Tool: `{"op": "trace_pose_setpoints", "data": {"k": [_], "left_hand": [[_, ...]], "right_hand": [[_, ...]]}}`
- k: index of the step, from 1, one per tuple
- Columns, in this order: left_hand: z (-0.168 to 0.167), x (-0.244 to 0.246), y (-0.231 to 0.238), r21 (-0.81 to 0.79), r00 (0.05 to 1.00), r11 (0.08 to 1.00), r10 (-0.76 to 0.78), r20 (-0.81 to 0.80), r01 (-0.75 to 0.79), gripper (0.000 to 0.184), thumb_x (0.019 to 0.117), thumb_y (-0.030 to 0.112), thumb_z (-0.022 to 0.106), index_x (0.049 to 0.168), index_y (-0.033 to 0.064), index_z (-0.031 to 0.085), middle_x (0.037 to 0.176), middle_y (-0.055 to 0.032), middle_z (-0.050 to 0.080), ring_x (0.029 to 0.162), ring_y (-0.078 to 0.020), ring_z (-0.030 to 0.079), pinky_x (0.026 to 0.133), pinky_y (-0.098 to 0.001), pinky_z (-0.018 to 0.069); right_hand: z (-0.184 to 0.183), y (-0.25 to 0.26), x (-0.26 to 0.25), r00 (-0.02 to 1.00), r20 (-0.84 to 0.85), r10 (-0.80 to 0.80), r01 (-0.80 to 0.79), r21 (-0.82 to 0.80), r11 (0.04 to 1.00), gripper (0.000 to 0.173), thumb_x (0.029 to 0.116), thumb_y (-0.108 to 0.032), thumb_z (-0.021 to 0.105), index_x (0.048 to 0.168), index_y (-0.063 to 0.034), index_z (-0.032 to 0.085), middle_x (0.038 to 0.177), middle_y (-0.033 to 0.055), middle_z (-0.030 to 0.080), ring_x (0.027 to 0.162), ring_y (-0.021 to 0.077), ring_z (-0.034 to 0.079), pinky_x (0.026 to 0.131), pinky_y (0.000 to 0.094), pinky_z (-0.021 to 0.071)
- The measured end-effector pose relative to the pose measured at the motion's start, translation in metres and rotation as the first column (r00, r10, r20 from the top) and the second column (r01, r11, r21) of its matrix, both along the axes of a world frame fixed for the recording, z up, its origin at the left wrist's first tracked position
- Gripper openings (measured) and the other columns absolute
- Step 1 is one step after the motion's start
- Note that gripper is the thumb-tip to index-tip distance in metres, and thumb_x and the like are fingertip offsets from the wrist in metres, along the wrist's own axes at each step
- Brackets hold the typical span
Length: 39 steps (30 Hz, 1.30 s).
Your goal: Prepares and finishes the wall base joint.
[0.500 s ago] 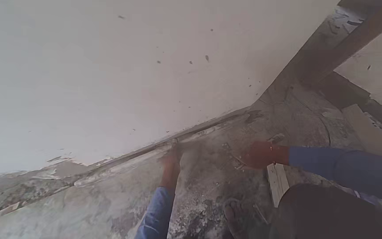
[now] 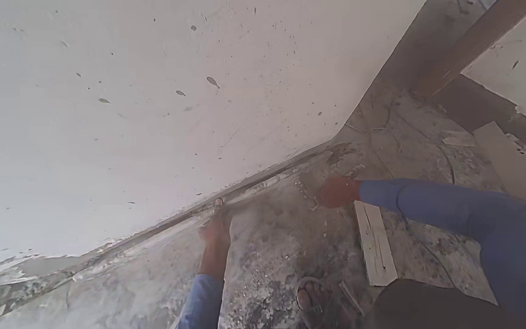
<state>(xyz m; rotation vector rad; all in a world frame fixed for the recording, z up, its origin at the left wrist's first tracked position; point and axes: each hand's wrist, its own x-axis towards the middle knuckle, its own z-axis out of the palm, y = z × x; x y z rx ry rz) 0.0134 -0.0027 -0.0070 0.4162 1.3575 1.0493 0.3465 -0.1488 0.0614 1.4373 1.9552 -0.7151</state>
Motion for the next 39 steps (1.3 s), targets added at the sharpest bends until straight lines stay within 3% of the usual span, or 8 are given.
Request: {"op": "trace_pose_setpoints", "data": {"k": [19,21,23,25,27,30,34,39], "left_hand": [[0.001,-0.004,0.0,-0.024,0.998,0.998,-0.052,-0.036,0.051,0.066,0.0944,0.028,0.076,0.14,-0.0073,0.044,0.112,-0.0246,0.068,0.091,-0.0307,0.073,0.078,-0.0444,0.0634],[0.008,-0.006,-0.012,-0.037,0.98,0.982,-0.188,-0.06,0.186,0.061,0.1021,0.039,0.063,0.137,-0.0093,0.047,0.113,-0.0244,0.067,0.095,-0.0292,0.072,0.082,-0.0421,0.0618],[0.022,-0.009,-0.038,-0.029,0.914,0.916,-0.4,-0.064,0.399,0.06,0.108,0.043,0.049,0.133,-0.0113,0.05,0.116,-0.0262,0.068,0.101,-0.0309,0.07,0.088,-0.0442,0.0587],[0.035,-0.006,-0.076,-0.016,0.813,0.814,-0.581,-0.047,0.581,0.062,0.1099,0.047,0.039,0.134,-0.0084,0.052,0.118,-0.0231,0.069,0.105,-0.0311,0.071,0.09,-0.0462,0.0592],[0.046,-0.004,-0.118,-0.013,0.668,0.668,-0.744,0.015,0.744,0.067,0.11,0.053,0.028,0.138,-0.0041,0.051,0.122,-0.0187,0.07,0.107,-0.0307,0.072,0.09,-0.0488,0.0608],[0.067,0.0,-0.166,-0.026,0.445,0.446,-0.883,0.152,0.894,0.073,0.1093,0.053,0.012,0.145,-0.0016,0.044,0.126,-0.0178,0.068,0.104,-0.0296,0.073,0.085,-0.0483,0.0619],[0.081,-0.01,-0.18,-0.019,0.413,0.415,-0.896,0.166,0.909,0.083,0.1049,0.064,0.006,0.139,0.0012,0.049,0.096,-0.0111,0.069,0.076,-0.0209,0.069,0.067,-0.0381,0.0599],[0.091,-0.028,-0.161,-0.093,0.457,0.453,-0.889,0.02,0.887,0.037,0.1037,0.043,0.057,0.115,0.0082,0.059,0.06,0.0021,0.045,0.043,-0.0077,0.04,0.042,-0.0235,0.0366]], "right_hand": [[0.014,-0.02,-0.022,0.97,-0.107,-0.217,0.23,0.133,0.964,0.051,0.1098,-0.037,0.041,0.144,0.0003,0.047,0.111,0.0269,0.067,0.097,0.0467,0.068,0.082,0.0634,0.0531],[0.012,-0.036,-0.045,0.719,-0.466,-0.515,0.63,0.125,0.766,0.046,0.1103,-0.039,0.04,0.131,0.0001,0.054,0.092,0.0187,0.065,0.084,0.033,0.066,0.079,0.0506,0.0542],[0.007,-0.053,-0.083,0.133,-0.755,-0.642,0.912,-0.16,0.378,0.041,0.1112,-0.034,0.038,0.125,-0.0017,0.059,0.08,0.0081,0.055,0.066,0.0173,0.054,0.065,0.0341,0.0495],[0.004,-0.061,-0.124,-0.363,-0.725,-0.585,0.875,-0.481,0.053,0.034,0.1119,-0.034,0.037,0.111,-0.006,0.056,0.066,0.0003,0.046,0.047,0.0106,0.042,0.045,0.0273,0.0417],[-0.007,-0.062,-0.156,-0.516,-0.703,-0.489,0.831,-0.55,-0.087,0.03,0.1122,-0.03,0.037,0.113,-0.0064,0.055,0.06,-0.0007,0.048,0.042,0.0082,0.043,0.04,0.0242,0.0425],[-0.022,-0.068,-0.182,-0.402,-0.76,-0.51,0.901,-0.427,-0.073,0.045,0.1103,-0.026,0.041,0.143,0.0041,0.049,0.101,0.0122,0.068,0.087,0.0138,0.066,0.087,0.0319,0.0554],[-0.024,-0.054,-0.195,-0.309,-0.765,-0.565,0.915,-0.401,0.044,0.045,0.1115,-0.031,0.037,0.143,0.001,0.042,0.08,0.005,0.06,0.067,0.0123,0.06,0.067,0.0303,0.0552],[-0.048,-0.056,-0.164,0.461,-0.694,-0.553,0.863,0.207,0.461,0.063,0.1003,-0.055,0.053,0.129,-0.0009,0.064,0.124,0.0213,0.066,0.121,0.037,0.061,0.107,0.0528,0.0469]]}}
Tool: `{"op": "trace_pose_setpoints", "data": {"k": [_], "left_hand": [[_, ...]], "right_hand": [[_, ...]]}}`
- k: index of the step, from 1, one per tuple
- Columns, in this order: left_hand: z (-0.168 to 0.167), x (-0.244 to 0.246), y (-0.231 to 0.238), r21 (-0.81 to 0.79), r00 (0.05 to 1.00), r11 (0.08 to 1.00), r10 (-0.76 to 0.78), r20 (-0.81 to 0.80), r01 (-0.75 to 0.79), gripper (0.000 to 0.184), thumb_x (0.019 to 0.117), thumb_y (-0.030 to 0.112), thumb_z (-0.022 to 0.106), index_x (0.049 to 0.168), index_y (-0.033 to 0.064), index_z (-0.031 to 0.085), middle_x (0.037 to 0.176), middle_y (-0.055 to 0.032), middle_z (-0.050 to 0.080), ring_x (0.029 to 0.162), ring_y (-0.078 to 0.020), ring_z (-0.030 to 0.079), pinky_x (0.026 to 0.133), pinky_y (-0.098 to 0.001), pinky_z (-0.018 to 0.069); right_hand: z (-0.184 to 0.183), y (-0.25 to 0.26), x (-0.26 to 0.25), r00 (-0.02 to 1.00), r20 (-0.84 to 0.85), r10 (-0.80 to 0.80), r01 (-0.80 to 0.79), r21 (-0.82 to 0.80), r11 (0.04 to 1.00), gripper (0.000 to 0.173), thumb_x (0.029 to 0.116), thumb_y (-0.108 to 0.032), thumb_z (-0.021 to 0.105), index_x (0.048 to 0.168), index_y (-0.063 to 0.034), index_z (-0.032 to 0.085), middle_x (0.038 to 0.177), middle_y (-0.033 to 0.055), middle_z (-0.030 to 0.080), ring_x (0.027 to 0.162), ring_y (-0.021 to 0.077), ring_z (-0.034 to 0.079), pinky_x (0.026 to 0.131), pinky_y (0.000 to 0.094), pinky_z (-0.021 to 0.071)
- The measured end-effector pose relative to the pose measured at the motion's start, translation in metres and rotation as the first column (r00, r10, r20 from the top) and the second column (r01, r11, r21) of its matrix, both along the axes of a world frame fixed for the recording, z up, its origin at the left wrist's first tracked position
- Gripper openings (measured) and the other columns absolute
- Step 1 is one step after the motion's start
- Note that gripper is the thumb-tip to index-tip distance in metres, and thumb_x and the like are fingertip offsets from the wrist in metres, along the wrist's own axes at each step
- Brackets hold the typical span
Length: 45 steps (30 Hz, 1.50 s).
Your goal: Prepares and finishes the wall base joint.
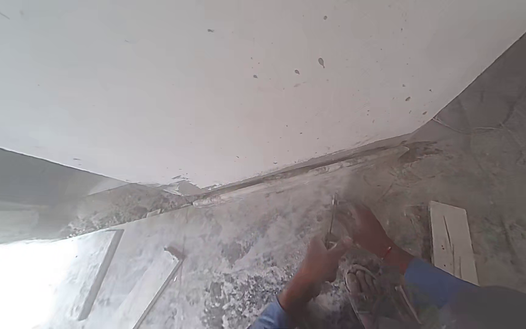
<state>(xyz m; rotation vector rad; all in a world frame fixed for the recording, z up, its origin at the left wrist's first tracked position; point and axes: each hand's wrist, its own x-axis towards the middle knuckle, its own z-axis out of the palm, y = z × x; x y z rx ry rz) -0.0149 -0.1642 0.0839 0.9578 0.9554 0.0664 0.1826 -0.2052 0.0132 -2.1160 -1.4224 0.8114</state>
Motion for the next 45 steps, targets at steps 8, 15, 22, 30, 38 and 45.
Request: {"op": "trace_pose_setpoints", "data": {"k": [8,15,22,30,38,45], "left_hand": [[0.003,-0.042,0.022,-0.245,0.777,0.911,-0.117,0.619,0.332,0.03,0.1031,0.044,0.058,0.092,0.0167,0.062,0.059,0.0081,0.046,0.044,-0.0024,0.042,0.041,-0.0177,0.0359],[-0.066,-0.019,0.016,-0.021,0.983,0.999,0.033,0.178,-0.029,0.054,0.1091,0.043,0.042,0.138,-0.0005,0.054,0.127,-0.0139,0.069,0.112,-0.0255,0.069,0.095,-0.0436,0.0583],[-0.078,-0.047,0.005,-0.11,0.97,0.964,0.242,-0.022,-0.243,0.052,0.1117,0.042,0.034,0.135,0.0017,0.057,0.121,-0.0142,0.071,0.108,-0.0263,0.072,0.091,-0.0445,0.0608],[-0.094,-0.08,-0.007,-0.152,0.895,0.883,0.444,-0.032,-0.444,0.052,0.1126,0.037,0.033,0.129,-0.0033,0.061,0.112,-0.0174,0.075,0.101,-0.0297,0.075,0.088,-0.0456,0.0624],[-0.1,-0.07,0.003,-0.184,0.887,0.868,0.454,-0.078,-0.461,0.047,0.1129,0.033,0.033,0.128,-0.0011,0.062,0.111,-0.0154,0.075,0.097,-0.0271,0.075,0.085,-0.0421,0.0625],[-0.101,-0.043,0.017,-0.197,0.923,0.906,0.383,0.012,-0.374,0.048,0.1128,0.033,0.034,0.123,-0.0021,0.064,0.109,-0.0144,0.075,0.095,-0.0251,0.075,0.084,-0.0402,0.0621]], "right_hand": [[0.054,-0.032,0.079,0.581,-0.79,0.194,-0.233,0.067,0.97,0.02,0.0913,-0.039,0.076,0.094,-0.0193,0.072,0.077,-0.0092,0.072,0.066,0.0003,0.066,0.064,0.0189,0.0553],[0.226,-0.046,0.134,0.916,-0.308,-0.257,0.258,-0.037,0.965,0.02,0.1045,-0.025,0.054,0.107,-0.0064,0.061,0.071,-0.0028,0.059,0.052,0.0061,0.051,0.048,0.0224,0.0449],[0.274,0.005,0.189,0.891,0.219,-0.397,0.361,0.187,0.914,0.046,0.1065,-0.049,0.048,0.093,-0.006,0.06,0.062,0.0028,0.049,0.045,0.0125,0.041,0.043,0.0316,0.0381],[0.239,0.039,0.193,0.896,0.163,-0.413,0.409,0.059,0.911,0.047,0.1088,-0.045,0.044,0.108,-0.0037,0.065,0.065,0.003,0.054,0.045,0.0104,0.041,0.043,0.0283,0.0385],[0.227,0.042,0.194,0.895,0.15,-0.421,0.415,0.071,0.907,0.039,0.109,-0.039,0.046,0.105,-0.005,0.065,0.058,0.0009,0.047,0.042,0.0089,0.038,0.041,0.0263,0.0363],[0.209,0.048,0.182,0.872,0.314,-0.375,0.388,0.023,0.921,0.042,0.1095,-0.037,0.047,0.095,0.0004,0.059,0.062,0.004,0.045,0.05,0.014,0.045,0.052,0.034,0.0435]]}}
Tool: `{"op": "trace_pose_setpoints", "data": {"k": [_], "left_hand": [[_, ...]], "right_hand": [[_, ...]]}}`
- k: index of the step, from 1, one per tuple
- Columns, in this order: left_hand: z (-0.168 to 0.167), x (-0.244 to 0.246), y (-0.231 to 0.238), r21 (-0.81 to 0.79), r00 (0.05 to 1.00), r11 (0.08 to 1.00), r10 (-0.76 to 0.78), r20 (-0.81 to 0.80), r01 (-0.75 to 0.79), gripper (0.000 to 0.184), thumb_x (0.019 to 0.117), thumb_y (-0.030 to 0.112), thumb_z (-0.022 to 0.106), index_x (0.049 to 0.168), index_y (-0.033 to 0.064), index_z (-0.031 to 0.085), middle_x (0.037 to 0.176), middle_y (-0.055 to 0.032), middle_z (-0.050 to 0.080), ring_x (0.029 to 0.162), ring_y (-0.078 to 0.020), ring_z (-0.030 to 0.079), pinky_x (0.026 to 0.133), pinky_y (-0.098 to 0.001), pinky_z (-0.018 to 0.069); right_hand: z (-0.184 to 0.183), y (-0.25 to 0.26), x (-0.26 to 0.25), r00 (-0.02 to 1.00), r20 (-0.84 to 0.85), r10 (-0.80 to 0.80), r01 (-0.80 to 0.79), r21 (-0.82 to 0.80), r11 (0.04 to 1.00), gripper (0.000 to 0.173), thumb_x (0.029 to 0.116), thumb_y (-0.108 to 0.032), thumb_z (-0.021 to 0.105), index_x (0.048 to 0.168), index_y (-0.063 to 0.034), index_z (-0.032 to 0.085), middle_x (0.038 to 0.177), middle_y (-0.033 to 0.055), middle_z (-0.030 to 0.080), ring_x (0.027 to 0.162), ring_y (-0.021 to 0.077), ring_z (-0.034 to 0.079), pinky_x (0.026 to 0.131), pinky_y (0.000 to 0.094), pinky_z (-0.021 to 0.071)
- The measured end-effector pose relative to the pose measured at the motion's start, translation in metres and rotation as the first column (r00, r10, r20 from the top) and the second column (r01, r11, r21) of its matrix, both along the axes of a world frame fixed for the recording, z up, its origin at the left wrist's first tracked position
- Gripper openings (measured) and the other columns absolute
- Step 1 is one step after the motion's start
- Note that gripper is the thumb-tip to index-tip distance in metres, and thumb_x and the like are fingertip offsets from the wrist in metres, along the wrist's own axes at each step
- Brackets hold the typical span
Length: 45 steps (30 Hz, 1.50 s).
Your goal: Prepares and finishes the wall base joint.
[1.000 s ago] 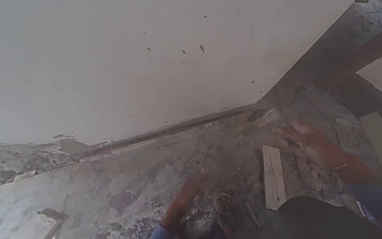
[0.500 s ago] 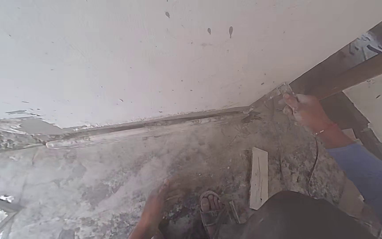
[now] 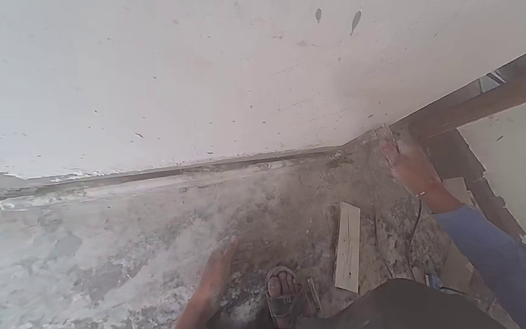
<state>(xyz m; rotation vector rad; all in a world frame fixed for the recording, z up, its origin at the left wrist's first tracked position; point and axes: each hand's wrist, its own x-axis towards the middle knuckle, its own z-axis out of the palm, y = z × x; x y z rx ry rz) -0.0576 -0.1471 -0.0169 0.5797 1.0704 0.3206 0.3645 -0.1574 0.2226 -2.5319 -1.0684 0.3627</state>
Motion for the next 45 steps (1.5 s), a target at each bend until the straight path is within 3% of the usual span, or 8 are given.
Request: {"op": "trace_pose_setpoints", "data": {"k": [9,14,18,21,24,26,33,45], "left_hand": [[0.0,-0.005,-0.008,-0.012,1.0,1.0,-0.029,-0.008,0.028,0.048,0.1125,0.036,0.034,0.125,0.0012,0.065,0.111,-0.0117,0.075,0.096,-0.024,0.075,0.084,-0.0394,0.0624],[0.035,-0.007,-0.01,0.12,0.987,0.984,-0.14,0.085,0.129,0.052,0.1089,0.047,0.042,0.134,0.0062,0.062,0.117,-0.0095,0.072,0.105,-0.0214,0.071,0.091,-0.0407,0.0603],[0.113,-0.008,0.014,0.314,0.947,0.924,-0.278,0.163,0.217,0.061,0.1091,0.052,0.035,0.138,0.0023,0.056,0.126,-0.0126,0.066,0.112,-0.0227,0.068,0.092,-0.0452,0.0591],[0.157,-0.01,0.02,0.388,0.998,0.92,-0.047,-0.042,0.06,0.041,0.111,0.038,0.039,0.101,0.003,0.059,0.081,-0.0046,0.062,0.073,-0.0119,0.062,0.07,-0.0325,0.0538],[0.163,-0.05,0.026,0.278,0.963,0.953,0.182,-0.199,-0.123,0.031,0.1102,0.026,0.043,0.112,-0.0011,0.058,0.083,-0.0098,0.069,0.069,-0.0164,0.068,0.065,-0.034,0.0581],[0.174,-0.088,0.037,0.257,0.917,0.958,0.213,-0.339,-0.128,0.033,0.1116,0.028,0.04,0.115,-0.0008,0.056,0.081,-0.0099,0.07,0.057,-0.0157,0.066,0.054,-0.0317,0.0583],[0.257,-0.21,0.125,0.436,0.75,0.895,0.225,-0.622,0.092,0.037,0.1116,0.035,0.038,0.112,0.0062,0.061,0.065,0.0016,0.05,0.044,-0.0057,0.039,0.041,-0.02,0.0359],[0.264,-0.22,0.201,0.56,0.68,0.82,0.343,-0.648,0.121,0.048,0.1109,0.041,0.037,0.08,0.0082,0.052,0.052,-0.0022,0.041,0.036,-0.0125,0.037,0.035,-0.0273,0.0378]], "right_hand": [[-0.005,0.0,0.002,1.0,-0.016,-0.016,0.017,0.05,0.999,0.04,0.1097,-0.035,0.047,0.099,0.0003,0.061,0.064,0.0029,0.047,0.05,0.0111,0.044,0.051,0.0308,0.0431],[-0.017,-0.011,-0.092,0.956,-0.215,0.2,-0.194,0.051,0.98,0.044,0.1063,-0.042,0.042,0.116,-0.0042,0.062,0.067,0.001,0.052,0.049,0.0122,0.047,0.044,0.0332,0.0432],[-0.051,-0.023,-0.222,0.813,-0.278,0.512,-0.549,-0.072,0.833,0.056,0.1014,-0.056,0.042,0.118,-0.0055,0.061,0.074,0.0075,0.06,0.061,0.0243,0.061,0.054,0.0497,0.0515],[-0.067,-0.021,-0.297,0.615,-0.359,0.702,-0.76,-0.03,0.65,0.045,0.1011,-0.04,0.047,0.126,-0.003,0.056,0.086,0.0115,0.068,0.076,0.0298,0.071,0.065,0.0518,0.058],[-0.061,-0.016,-0.323,0.353,-0.58,0.734,-0.889,0.035,0.456,0.072,0.1018,-0.05,0.053,0.155,-0.0055,0.032,0.105,0.0111,0.068,0.083,0.0254,0.07,0.076,0.047,0.0593],[-0.06,-0.015,-0.317,0.274,-0.663,0.697,-0.876,0.127,0.465,0.083,0.0999,-0.05,0.056,0.162,-0.0067,0.022,0.096,0.0073,0.068,0.071,0.0202,0.065,0.069,0.0433,0.0578],[-0.093,-0.016,-0.274,0.597,-0.507,0.622,-0.632,0.18,0.753,0.069,0.097,-0.054,0.053,0.151,-0.0112,0.048,0.094,-0.0006,0.071,0.061,0.0096,0.062,0.056,0.034,0.0566],[-0.117,-0.015,-0.279,0.478,-0.64,0.602,-0.717,0.112,0.688,0.059,0.0985,-0.05,0.056,0.136,-0.0048,0.057,0.081,0.0021,0.068,0.058,0.0156,0.061,0.057,0.0389,0.0553]]}}
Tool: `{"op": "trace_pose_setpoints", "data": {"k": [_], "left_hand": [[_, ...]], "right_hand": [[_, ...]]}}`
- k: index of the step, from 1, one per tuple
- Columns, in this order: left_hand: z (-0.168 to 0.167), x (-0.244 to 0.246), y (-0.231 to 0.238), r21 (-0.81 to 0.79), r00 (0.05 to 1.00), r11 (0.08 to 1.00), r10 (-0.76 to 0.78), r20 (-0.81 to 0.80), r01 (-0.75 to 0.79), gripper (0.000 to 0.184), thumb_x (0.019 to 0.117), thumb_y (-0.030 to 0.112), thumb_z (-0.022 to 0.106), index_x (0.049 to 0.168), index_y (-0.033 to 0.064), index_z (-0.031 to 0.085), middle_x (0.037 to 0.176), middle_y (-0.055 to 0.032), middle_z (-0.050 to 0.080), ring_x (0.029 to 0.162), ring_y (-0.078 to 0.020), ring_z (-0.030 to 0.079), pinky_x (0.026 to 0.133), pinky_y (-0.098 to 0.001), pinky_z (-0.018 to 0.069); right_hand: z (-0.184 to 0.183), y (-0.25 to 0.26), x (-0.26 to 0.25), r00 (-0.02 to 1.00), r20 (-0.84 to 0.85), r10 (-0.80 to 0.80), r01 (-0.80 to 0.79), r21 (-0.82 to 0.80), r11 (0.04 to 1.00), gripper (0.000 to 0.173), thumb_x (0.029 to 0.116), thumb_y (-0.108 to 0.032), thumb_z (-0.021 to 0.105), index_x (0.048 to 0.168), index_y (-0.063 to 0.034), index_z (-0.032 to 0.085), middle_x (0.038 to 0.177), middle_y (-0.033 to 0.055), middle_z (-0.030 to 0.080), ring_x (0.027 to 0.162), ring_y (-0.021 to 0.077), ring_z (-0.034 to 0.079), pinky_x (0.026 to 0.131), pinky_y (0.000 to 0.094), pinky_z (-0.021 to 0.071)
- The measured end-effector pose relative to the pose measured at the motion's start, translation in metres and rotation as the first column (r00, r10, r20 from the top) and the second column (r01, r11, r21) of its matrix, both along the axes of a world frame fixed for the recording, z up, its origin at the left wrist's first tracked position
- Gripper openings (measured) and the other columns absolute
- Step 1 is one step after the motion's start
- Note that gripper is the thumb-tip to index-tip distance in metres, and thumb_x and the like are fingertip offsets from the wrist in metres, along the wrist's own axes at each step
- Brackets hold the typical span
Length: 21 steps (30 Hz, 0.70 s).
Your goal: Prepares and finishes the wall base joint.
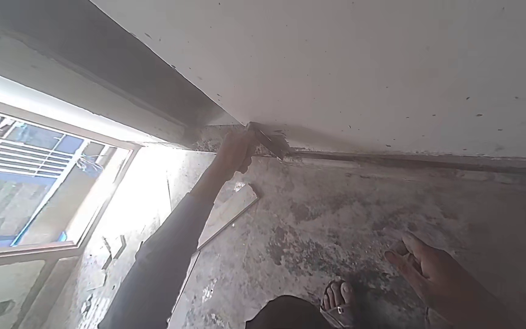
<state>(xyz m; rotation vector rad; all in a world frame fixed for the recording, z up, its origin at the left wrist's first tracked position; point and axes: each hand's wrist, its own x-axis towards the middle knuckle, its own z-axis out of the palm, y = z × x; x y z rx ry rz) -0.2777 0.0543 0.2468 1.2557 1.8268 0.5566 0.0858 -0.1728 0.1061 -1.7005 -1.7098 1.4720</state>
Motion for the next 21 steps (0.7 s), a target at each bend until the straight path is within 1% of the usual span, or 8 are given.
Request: {"op": "trace_pose_setpoints", "data": {"k": [2,4,9,16,17,19,20,21], "left_hand": [[-0.007,-0.003,0.002,-0.006,1.0,1.0,-0.01,0.019,0.01,0.048,0.1111,0.039,0.036,0.078,0.0084,0.051,0.052,-0.0024,0.042,0.035,-0.0128,0.038,0.034,-0.0278,0.0381],[-0.014,-0.004,0.001,0.003,1.0,1.0,-0.009,0.017,0.009,0.049,0.111,0.039,0.036,0.075,0.0089,0.049,0.05,-0.0021,0.041,0.035,-0.0123,0.036,0.034,-0.0272,0.0368],[-0.026,-0.006,0.004,-0.005,1.0,1.0,-0.013,0.004,0.013,0.047,0.1113,0.037,0.036,0.079,0.0073,0.052,0.052,-0.0036,0.045,0.035,-0.0123,0.038,0.035,-0.0262,0.0373],[-0.022,0.003,0.0,-0.031,0.998,0.998,0.052,0.027,-0.051,0.047,0.1115,0.039,0.037,0.08,0.0071,0.052,0.052,-0.0024,0.045,0.036,-0.0109,0.039,0.036,-0.0242,0.0371],[-0.017,0.009,-0.007,-0.056,0.999,0.998,0.023,0.027,-0.022,0.045,0.1117,0.037,0.037,0.082,0.0069,0.054,0.053,-0.0019,0.046,0.036,-0.01,0.039,0.037,-0.0231,0.0375],[-0.007,0.027,-0.024,-0.136,0.98,0.974,-0.17,0.1,0.183,0.042,0.1111,0.032,0.038,0.095,0.0057,0.065,0.055,-0.0002,0.05,0.038,-0.0074,0.041,0.037,-0.0211,0.0379],[-0.007,0.036,-0.036,-0.174,0.932,0.925,-0.302,0.202,0.337,0.04,0.1092,0.031,0.037,0.1,0.0076,0.067,0.055,0.0015,0.051,0.038,-0.0056,0.042,0.036,-0.0201,0.0387],[-0.014,0.045,-0.048,-0.185,0.843,0.851,-0.412,0.346,0.492,0.04,0.1065,0.032,0.037,0.105,0.0096,0.07,0.057,0.0031,0.053,0.039,-0.0041,0.044,0.036,-0.0196,0.0398]], "right_hand": [[-0.005,0.002,-0.001,1.0,0.026,0.005,-0.005,-0.004,1.0,0.057,0.0985,-0.049,0.055,0.135,-0.0053,0.057,0.081,0.0016,0.068,0.058,0.0151,0.06,0.057,0.0383,0.055],[-0.006,0.004,-0.004,1.0,0.011,0.023,-0.023,-0.046,0.999,0.058,0.0996,-0.046,0.056,0.141,-0.005,0.055,0.088,0.0029,0.071,0.061,0.0155,0.063,0.061,0.0391,0.0571],[-0.013,0.007,-0.01,0.998,0.023,0.052,-0.051,-0.042,0.998,0.059,0.0994,-0.048,0.056,0.141,-0.0067,0.055,0.087,0.0027,0.069,0.061,0.0153,0.061,0.06,0.039,0.0555],[-0.017,0.008,-0.011,0.997,0.053,0.062,-0.06,-0.034,0.998,0.061,0.0991,-0.054,0.052,0.139,-0.0086,0.058,0.091,0.0045,0.071,0.069,0.0191,0.067,0.066,0.0437,0.0581],[-0.017,0.007,-0.011,0.996,0.073,0.06,-0.061,0.018,0.998,0.061,0.0989,-0.055,0.051,0.137,-0.0085,0.06,0.09,0.0046,0.071,0.069,0.0196,0.067,0.065,0.0441,0.058],[-0.016,0.004,-0.008,0.988,0.156,-0.004,-0.035,0.245,0.969,0.064,0.0979,-0.062,0.051,0.131,-0.0086,0.064,0.096,0.0055,0.07,0.074,0.0204,0.067,0.065,0.0439,0.0586],[-0.015,0.004,-0.004,0.976,0.211,-0.058,-0.028,0.385,0.922,0.071,0.0965,-0.067,0.05,0.134,-0.0089,0.063,0.107,0.007,0.071,0.085,0.0213,0.07,0.071,0.0431,0.0607],[-0.014,0.004,0.001,0.967,0.24,-0.086,-0.038,0.468,0.883,0.079,0.0944,-0.072,0.048,0.138,-0.0077,0.06,0.12,0.0105,0.071,0.102,0.0255,0.071,0.085,0.0455,0.0603]]}}
